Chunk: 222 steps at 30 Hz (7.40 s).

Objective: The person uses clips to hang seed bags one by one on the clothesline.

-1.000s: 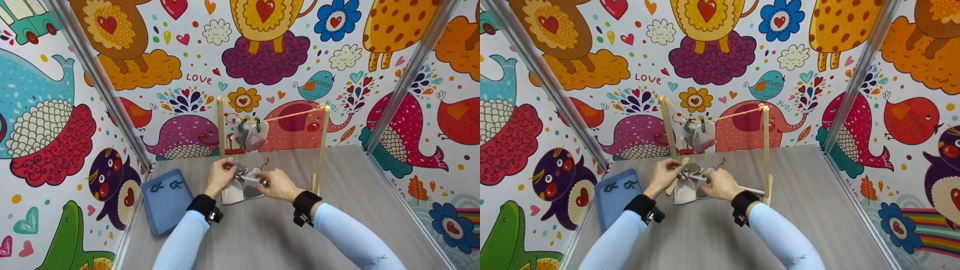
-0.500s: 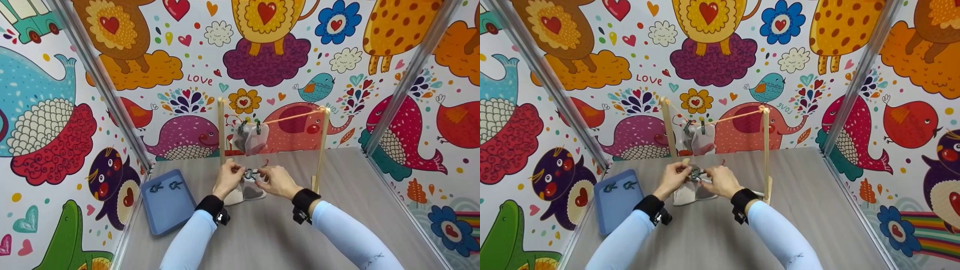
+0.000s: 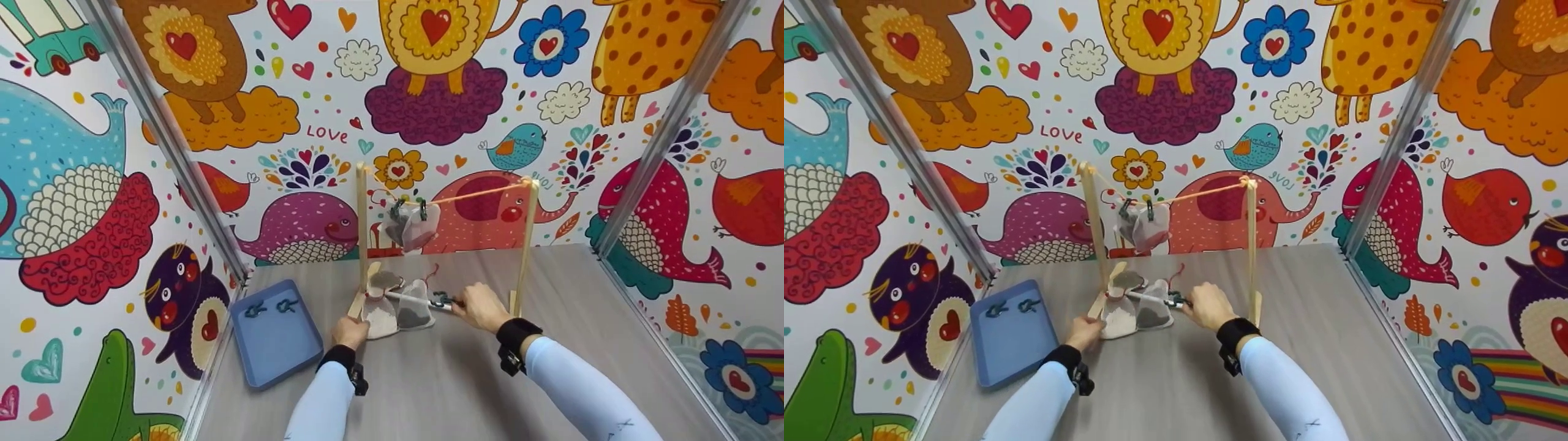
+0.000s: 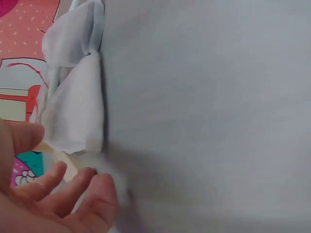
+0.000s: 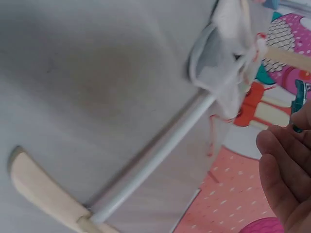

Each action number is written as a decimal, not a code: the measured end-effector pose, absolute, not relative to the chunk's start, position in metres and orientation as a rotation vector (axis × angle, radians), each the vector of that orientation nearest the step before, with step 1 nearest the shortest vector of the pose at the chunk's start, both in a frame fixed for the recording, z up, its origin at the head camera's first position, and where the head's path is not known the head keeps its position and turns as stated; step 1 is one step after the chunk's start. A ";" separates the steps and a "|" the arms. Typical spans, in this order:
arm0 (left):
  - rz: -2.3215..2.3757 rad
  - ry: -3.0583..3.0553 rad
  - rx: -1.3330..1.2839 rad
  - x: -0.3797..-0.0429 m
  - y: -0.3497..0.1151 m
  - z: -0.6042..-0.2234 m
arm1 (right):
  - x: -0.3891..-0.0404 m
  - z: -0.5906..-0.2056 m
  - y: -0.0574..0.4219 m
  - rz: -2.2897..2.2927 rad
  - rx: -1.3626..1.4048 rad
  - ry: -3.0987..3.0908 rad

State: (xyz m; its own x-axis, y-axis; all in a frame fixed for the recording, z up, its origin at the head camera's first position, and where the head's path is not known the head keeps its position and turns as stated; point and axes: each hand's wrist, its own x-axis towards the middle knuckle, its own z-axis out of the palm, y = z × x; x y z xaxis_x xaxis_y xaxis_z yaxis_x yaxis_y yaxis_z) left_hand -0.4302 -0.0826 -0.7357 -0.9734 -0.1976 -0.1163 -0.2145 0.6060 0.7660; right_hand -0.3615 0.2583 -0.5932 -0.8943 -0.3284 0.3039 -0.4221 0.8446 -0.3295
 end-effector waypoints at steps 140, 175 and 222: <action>0.418 2.860 -0.116 -0.419 -0.235 -0.654 | -0.340 -0.596 0.290 0.615 0.302 -2.920; 0.221 3.003 0.033 -0.405 -0.218 -0.662 | -0.348 -0.592 0.279 0.577 0.431 -2.972; 1.639 2.317 0.626 -0.393 -0.034 -0.571 | -0.351 -0.557 0.207 0.821 0.847 -2.749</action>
State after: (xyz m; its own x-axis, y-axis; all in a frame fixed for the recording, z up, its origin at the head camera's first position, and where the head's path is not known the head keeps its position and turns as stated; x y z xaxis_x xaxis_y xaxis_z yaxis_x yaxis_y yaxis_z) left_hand -0.3929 -0.0336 -0.5708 -0.8809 0.4702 0.0540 0.2077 0.2814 0.9368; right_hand -0.3511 0.2066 -0.5570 -0.8293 -0.4760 0.2926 -0.5585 0.6909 -0.4590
